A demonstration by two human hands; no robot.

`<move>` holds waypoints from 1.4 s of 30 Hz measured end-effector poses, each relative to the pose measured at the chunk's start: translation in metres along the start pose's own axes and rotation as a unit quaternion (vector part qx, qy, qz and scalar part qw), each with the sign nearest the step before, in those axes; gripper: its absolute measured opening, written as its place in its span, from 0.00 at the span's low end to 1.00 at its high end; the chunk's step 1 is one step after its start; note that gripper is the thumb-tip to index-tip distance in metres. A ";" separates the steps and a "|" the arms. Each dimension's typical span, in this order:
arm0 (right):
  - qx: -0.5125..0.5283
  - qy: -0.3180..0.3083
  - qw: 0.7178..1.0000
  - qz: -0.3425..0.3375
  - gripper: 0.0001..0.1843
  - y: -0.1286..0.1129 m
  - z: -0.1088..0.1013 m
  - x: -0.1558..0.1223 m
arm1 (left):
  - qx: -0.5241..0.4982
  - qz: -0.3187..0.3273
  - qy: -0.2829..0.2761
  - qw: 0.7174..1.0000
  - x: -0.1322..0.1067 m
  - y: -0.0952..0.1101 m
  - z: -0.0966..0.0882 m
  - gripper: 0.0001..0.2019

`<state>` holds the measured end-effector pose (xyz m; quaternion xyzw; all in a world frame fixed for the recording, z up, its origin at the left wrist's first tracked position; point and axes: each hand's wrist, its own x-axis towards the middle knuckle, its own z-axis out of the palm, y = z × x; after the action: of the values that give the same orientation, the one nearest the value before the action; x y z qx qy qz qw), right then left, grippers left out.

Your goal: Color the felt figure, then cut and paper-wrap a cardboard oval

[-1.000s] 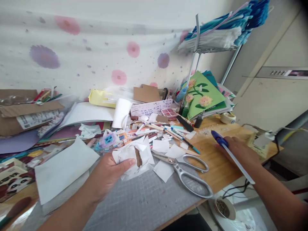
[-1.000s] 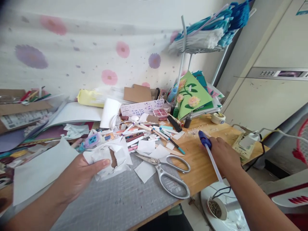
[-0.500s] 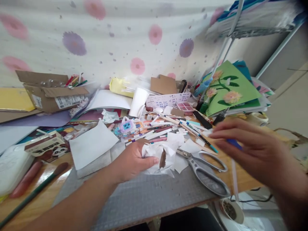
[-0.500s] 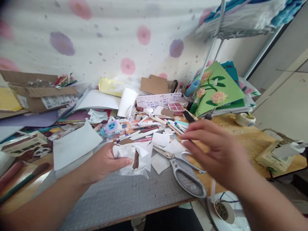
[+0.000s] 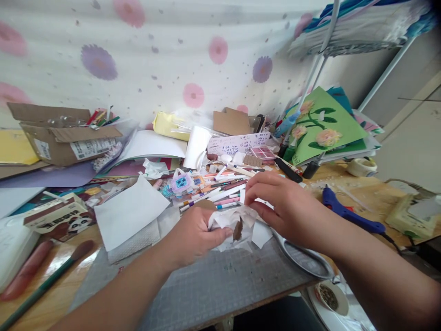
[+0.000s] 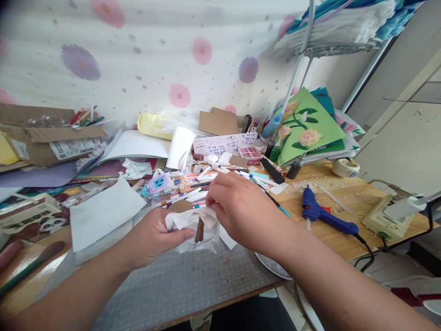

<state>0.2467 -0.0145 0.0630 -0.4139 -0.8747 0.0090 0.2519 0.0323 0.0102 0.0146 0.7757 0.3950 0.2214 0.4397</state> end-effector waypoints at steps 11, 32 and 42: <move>-0.113 0.091 0.986 -0.086 0.10 -0.015 0.010 -0.019 | 0.074 0.016 0.042 0.996 -0.003 0.005 0.003 0.12; -0.039 0.189 0.981 -0.020 0.16 -0.025 0.027 -0.037 | 0.026 0.024 0.079 0.996 -0.008 0.010 0.007 0.10; 0.306 -0.065 0.932 0.183 0.09 -0.008 0.001 0.023 | 0.114 0.093 0.052 0.988 -0.006 0.007 0.007 0.15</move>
<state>0.2287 -0.0026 0.0739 -0.4683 -0.7530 0.3490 0.3032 0.0364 -0.0008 0.0164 0.8418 0.3656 0.2547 0.3048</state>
